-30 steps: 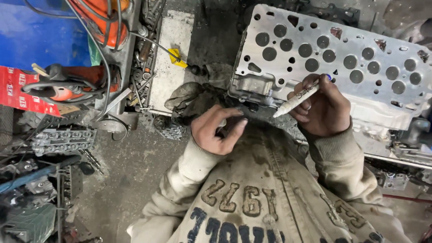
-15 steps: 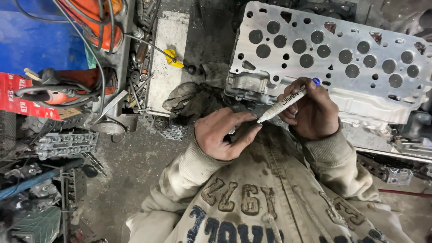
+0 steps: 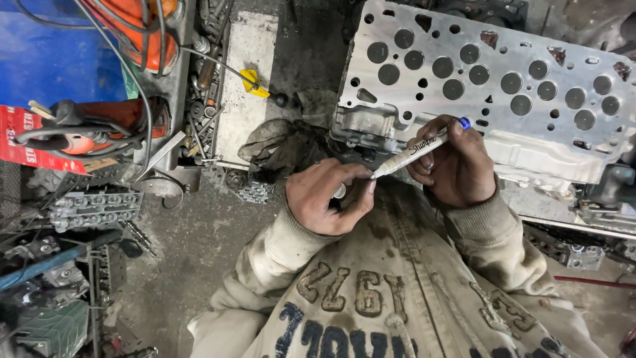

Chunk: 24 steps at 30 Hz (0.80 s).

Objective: The recorder inspects an engine cylinder head, marks valve locations with a marker, and then polishes a small valve-related component on a bench grinder.

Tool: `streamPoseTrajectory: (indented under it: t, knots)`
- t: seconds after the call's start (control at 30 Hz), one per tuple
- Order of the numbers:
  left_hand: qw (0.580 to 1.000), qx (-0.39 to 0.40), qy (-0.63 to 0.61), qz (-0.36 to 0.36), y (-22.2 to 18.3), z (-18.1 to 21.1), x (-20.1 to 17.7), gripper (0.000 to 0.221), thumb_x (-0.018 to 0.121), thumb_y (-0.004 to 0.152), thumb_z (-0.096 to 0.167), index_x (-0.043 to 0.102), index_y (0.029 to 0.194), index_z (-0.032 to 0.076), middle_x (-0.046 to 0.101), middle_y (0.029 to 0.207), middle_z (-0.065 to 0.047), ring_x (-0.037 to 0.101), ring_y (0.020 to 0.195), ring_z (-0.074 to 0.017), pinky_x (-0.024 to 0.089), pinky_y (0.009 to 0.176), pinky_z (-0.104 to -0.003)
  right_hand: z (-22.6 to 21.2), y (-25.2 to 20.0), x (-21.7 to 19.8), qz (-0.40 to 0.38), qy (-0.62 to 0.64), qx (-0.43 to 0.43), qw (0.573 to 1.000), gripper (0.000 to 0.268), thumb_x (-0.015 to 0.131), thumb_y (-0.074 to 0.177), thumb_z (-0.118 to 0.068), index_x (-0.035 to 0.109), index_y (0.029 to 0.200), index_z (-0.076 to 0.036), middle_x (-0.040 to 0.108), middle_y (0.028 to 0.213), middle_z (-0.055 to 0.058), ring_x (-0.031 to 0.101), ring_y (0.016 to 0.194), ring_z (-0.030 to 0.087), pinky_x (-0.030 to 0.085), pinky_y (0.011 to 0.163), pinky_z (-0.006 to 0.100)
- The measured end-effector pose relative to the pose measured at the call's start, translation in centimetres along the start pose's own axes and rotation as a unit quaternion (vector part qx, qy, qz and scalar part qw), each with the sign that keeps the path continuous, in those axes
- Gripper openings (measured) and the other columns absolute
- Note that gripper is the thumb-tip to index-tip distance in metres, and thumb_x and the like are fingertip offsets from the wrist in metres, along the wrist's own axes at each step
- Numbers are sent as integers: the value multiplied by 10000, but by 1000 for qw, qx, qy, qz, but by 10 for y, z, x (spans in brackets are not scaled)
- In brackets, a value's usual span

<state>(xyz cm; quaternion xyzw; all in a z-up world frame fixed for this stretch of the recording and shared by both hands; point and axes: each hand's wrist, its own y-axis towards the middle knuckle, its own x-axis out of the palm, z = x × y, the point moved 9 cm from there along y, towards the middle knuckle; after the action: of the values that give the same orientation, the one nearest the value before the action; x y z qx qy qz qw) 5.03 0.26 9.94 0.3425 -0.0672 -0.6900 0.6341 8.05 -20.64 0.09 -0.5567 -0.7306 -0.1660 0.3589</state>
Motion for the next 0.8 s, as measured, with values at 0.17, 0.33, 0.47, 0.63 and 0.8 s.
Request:
streamPoseTrajectory:
  t: [0.17, 0.33, 0.47, 0.63, 0.8]
  knots:
    - [1000, -7, 8, -3, -3, -3, 1, 193, 817, 916, 134, 675, 1020, 54, 720, 908, -55, 689, 702, -155, 557, 630, -278, -6, 1, -1, 13, -11, -11, 1000, 407, 506, 1146, -371, 600, 1152, 24, 521, 737, 117, 445, 659, 174, 344, 552, 309]
    - [999, -40, -9, 2, -5, -9, -15, 201, 805, 902, 140, 671, 1022, 52, 717, 903, -64, 680, 696, -165, 542, 639, -286, -40, -4, -36, 88, 10, -101, 991, 406, 483, 1200, -364, 588, 1032, -10, 556, 824, 105, 495, 703, 176, 393, 602, 298]
    - [997, -72, -24, -8, -11, -22, -20, 222, 804, 903, 150, 664, 1034, 38, 737, 946, -84, 696, 722, -161, 545, 646, -275, -71, -4, -18, 65, -195, -229, 951, 317, 539, 1156, -323, 597, 1003, -52, 640, 938, 93, 620, 803, 195, 512, 698, 335]
    - [996, -83, -25, -34, -3, -23, -19, 185, 804, 906, 137, 699, 1019, 34, 737, 920, -86, 685, 689, -164, 537, 626, -278, -53, 0, 75, -74, -544, -178, 817, 152, 676, 1009, -145, 711, 1067, -9, 704, 1051, 133, 668, 901, 196, 553, 756, 326]
    - [996, -43, -6, -74, 4, -24, -21, 163, 793, 930, 140, 707, 1029, 44, 722, 912, -82, 705, 741, -181, 551, 672, -286, -57, 2, 90, -95, -640, -214, 732, 250, 681, 922, -79, 732, 1109, 80, 645, 915, 207, 644, 804, 288, 533, 730, 361]
